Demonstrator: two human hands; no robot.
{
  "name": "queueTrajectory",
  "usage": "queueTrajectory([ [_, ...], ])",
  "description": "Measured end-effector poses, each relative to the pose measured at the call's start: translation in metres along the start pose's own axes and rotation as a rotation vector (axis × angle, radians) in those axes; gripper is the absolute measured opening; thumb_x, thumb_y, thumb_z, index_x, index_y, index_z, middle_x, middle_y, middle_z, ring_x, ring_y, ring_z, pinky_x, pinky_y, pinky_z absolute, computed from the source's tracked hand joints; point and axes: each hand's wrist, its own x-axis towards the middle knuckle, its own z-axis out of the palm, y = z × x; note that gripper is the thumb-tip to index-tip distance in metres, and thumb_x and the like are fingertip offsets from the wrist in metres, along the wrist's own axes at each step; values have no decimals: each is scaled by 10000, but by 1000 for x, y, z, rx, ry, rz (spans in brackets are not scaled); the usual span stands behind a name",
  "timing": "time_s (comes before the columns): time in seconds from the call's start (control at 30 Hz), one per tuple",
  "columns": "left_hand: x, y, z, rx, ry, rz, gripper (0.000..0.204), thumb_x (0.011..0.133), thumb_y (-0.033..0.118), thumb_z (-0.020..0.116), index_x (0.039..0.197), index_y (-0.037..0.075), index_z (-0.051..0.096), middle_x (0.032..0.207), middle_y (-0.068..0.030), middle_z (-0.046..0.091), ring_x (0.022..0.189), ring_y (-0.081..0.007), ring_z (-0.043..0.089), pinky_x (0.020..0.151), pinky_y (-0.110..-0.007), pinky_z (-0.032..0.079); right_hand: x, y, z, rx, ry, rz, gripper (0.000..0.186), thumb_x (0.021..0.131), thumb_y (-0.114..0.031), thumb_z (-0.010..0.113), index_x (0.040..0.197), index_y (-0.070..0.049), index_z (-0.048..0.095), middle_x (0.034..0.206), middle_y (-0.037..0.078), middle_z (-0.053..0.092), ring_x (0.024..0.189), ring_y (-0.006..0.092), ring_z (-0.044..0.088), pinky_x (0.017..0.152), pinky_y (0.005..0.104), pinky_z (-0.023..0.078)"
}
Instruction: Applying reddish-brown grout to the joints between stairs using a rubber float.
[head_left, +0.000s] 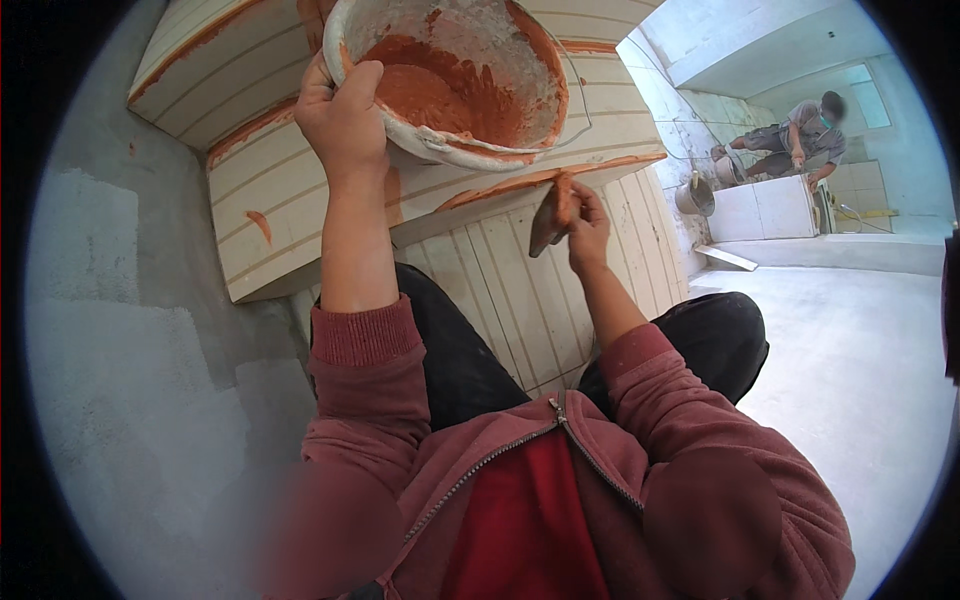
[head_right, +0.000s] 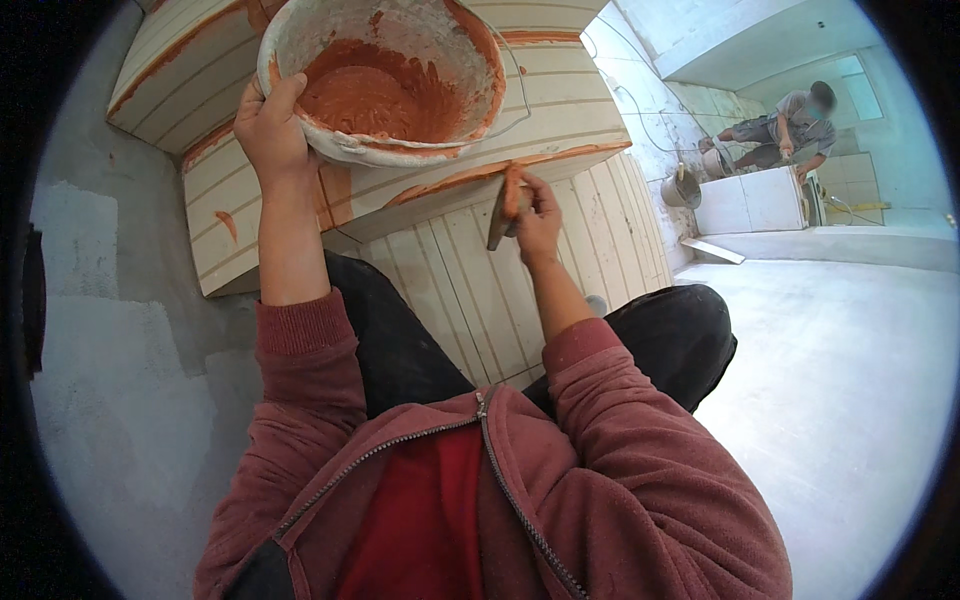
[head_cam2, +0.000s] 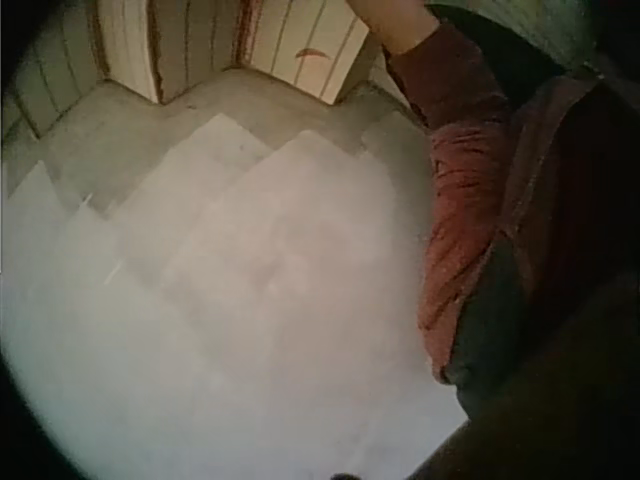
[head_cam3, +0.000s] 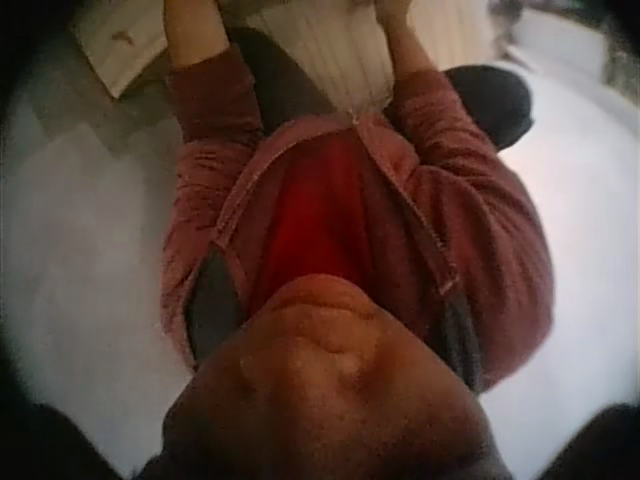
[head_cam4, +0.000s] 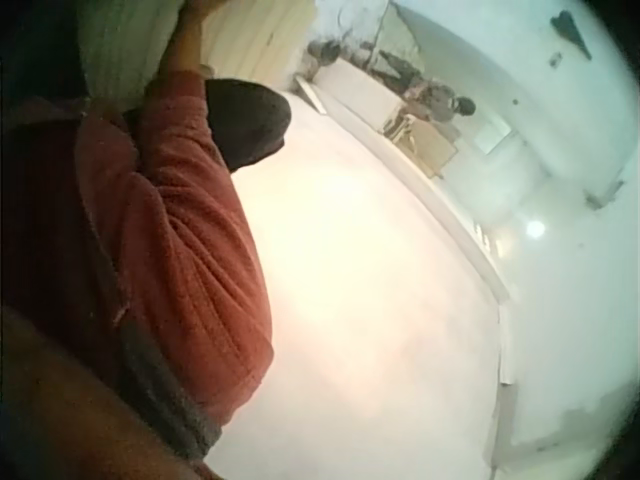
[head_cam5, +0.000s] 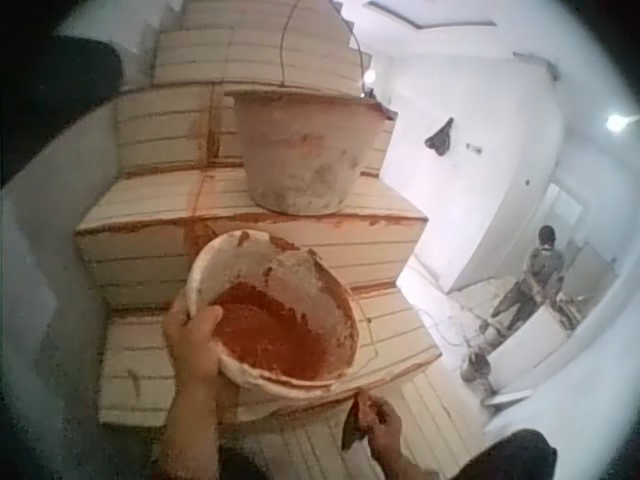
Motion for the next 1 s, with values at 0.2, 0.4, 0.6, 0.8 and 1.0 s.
queueTrajectory([
  [0.2, 0, -2, 0, -16, -24, 1, 246, 715, -10, 569, 957, -21, 615, 890, -47, 618, 775, -108, 570, 724, -250, 464, -44, 19, 57, -89, -268, -26, 520, 617, 109, 447, 1085, -62, 594, 1019, 37, 592, 918, 141, 545, 809, 239, 424],
  [0.4, 0, -3, 1, -45, -33, -7, 266, 718, -23, 562, 980, -23, 609, 905, -54, 621, 788, -111, 574, 737, -256, 468, -56, 7, 79, -260, -467, -197, 455, 652, 43, 463, 1052, -98, 629, 970, 52, 591, 857, 145, 538, 731, 278, 428],
  [0.6, 2, 1, -4, -47, -13, -11, 267, 717, -23, 564, 979, -23, 612, 907, -52, 623, 788, -118, 579, 737, -258, 471, 34, -55, -15, -218, -58, 83, 362, 747, -98, 394, 984, 32, 635, 853, 129, 632, 709, 175, 584, 676, 300, 477],
  [0.8, 2, -2, -1, -40, -29, 4, 265, 714, -14, 569, 975, -23, 613, 887, -49, 620, 781, -116, 576, 728, -254, 470, 48, -78, 1, -434, -119, 288, 280, 802, -147, 401, 847, 25, 618, 769, 118, 604, 683, 196, 562, 626, 347, 460],
  [1.0, 0, -2, -2, -24, 0, -5, 265, 710, -8, 577, 972, -20, 614, 881, -51, 619, 770, -114, 572, 715, -253, 468, -6, -57, 73, -803, -520, -205, 333, 753, -126, 425, 952, 14, 653, 943, 198, 633, 876, 288, 604, 808, 356, 449],
])
